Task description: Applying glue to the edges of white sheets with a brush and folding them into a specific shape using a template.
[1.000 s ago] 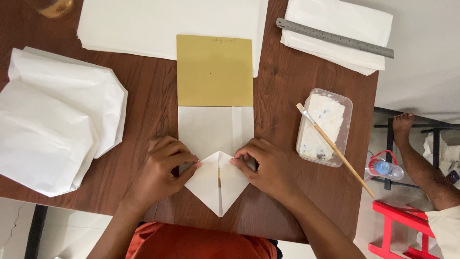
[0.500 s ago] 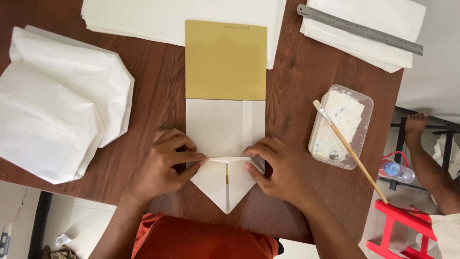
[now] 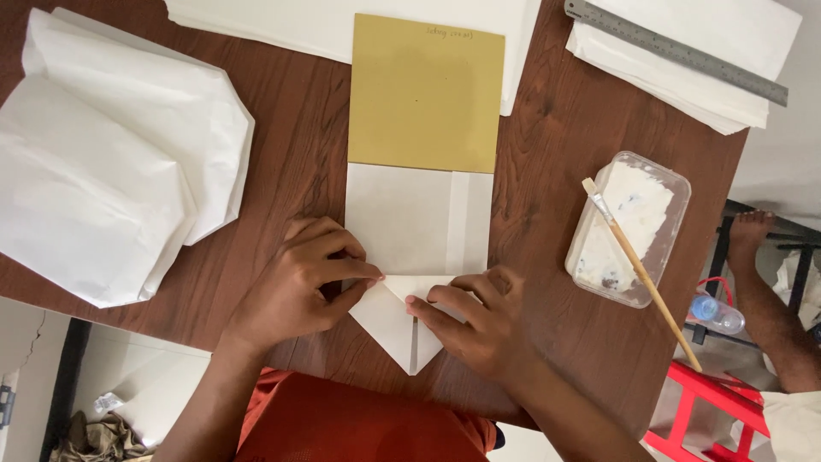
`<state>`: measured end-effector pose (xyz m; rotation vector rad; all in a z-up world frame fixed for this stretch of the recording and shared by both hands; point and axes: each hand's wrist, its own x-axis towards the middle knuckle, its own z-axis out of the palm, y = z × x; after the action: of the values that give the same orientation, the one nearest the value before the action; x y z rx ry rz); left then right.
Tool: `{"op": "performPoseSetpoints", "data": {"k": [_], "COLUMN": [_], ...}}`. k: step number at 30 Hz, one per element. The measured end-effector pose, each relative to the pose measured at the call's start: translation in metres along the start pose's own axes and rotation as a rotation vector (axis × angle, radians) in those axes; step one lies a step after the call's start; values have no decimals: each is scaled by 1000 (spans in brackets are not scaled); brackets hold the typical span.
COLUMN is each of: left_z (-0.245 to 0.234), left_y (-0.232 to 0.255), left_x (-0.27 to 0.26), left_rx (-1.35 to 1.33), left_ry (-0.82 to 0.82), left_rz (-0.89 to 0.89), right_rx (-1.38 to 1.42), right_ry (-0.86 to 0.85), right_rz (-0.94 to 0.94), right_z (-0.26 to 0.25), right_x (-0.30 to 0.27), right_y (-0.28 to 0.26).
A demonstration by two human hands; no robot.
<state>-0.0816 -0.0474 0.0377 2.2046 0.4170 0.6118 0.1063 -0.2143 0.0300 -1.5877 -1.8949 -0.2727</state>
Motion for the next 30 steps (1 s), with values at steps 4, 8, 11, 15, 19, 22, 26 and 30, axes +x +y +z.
{"op": "performPoseSetpoints", "data": {"k": [4, 8, 11, 15, 19, 22, 26, 30], "left_z": [1, 3, 3, 6, 5, 33, 66, 68], "left_y": [-4, -3, -2, -2, 10, 22, 19, 20], "left_x": [-2, -3, -2, -3, -1, -14, -35, -38], "left_rx": [19, 65, 81, 120, 206, 401, 558, 588], "left_ry": [-5, -12, 3, 5, 29, 199, 292, 302], "left_rz": [-7, 3, 11, 21, 22, -44, -101, -115], "right_rx": [33, 73, 83, 51, 70, 157, 149, -9], "right_ry": [1, -3, -15, -33, -71, -75, -11, -206], "right_rz": [-33, -25, -24, -75, -67, -21, 91, 358], "right_z": [3, 6, 7, 6, -1, -3, 2, -2], "right_x": [-5, -6, -8, -15, -13, -10, -14, -9], "right_y": [3, 3, 4, 2, -4, -1, 10, 10]}}
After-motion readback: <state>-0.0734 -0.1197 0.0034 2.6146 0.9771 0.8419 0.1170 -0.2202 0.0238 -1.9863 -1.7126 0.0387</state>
